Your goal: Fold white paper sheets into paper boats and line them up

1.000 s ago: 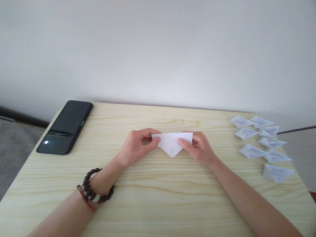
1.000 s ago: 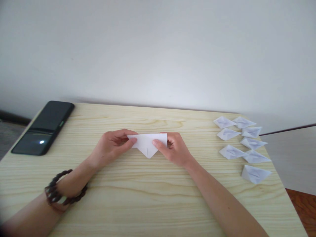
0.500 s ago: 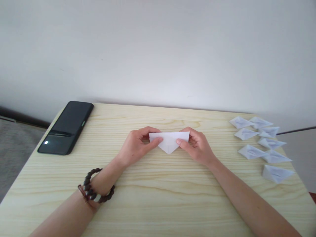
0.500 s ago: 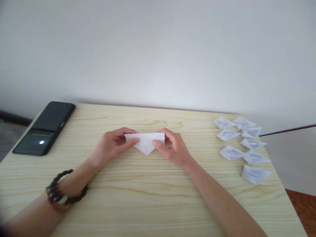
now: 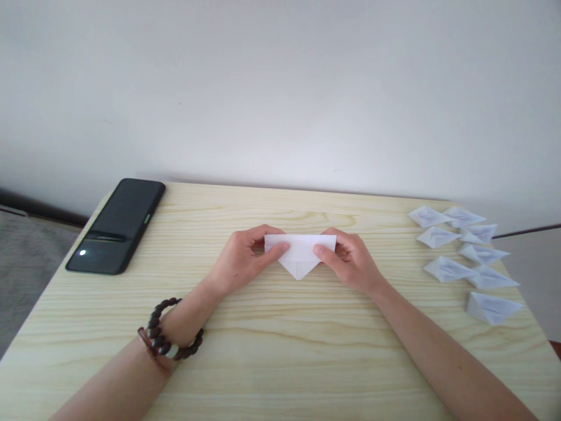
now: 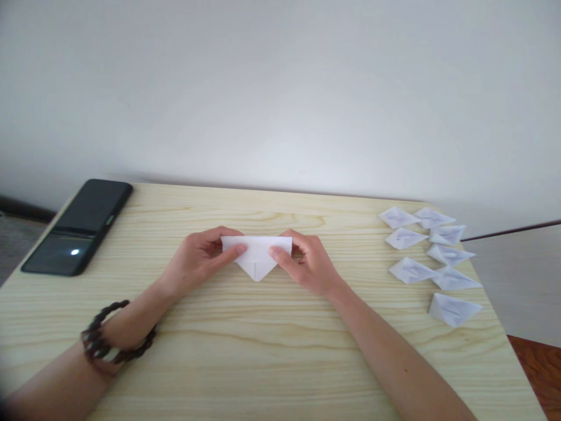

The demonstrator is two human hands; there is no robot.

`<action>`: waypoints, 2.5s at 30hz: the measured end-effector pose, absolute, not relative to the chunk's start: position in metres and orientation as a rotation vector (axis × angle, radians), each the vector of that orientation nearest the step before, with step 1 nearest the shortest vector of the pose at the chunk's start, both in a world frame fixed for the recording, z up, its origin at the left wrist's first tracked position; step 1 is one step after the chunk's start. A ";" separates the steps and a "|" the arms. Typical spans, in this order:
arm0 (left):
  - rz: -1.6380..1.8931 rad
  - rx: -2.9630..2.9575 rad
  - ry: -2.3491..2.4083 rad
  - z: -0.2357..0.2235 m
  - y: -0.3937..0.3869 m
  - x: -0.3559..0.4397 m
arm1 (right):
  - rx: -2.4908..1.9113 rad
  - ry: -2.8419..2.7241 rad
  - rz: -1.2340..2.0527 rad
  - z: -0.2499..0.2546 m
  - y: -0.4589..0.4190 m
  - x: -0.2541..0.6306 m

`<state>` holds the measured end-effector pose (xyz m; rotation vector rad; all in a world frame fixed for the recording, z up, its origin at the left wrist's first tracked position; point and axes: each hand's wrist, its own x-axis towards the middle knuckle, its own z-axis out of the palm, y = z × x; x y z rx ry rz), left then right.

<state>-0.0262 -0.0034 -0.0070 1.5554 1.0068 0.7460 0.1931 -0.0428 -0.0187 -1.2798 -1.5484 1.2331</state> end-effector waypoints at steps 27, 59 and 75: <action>0.796 1.546 1.068 -0.004 -0.002 -0.026 | -1.372 -1.523 1.055 -0.016 -0.040 0.192; 1.015 1.899 1.000 -0.003 0.000 -0.030 | -1.215 -1.755 0.379 -0.015 -0.044 0.188; 0.655 1.409 1.014 -0.001 -0.005 -0.029 | -1.375 -1.583 0.975 -0.014 -0.041 0.190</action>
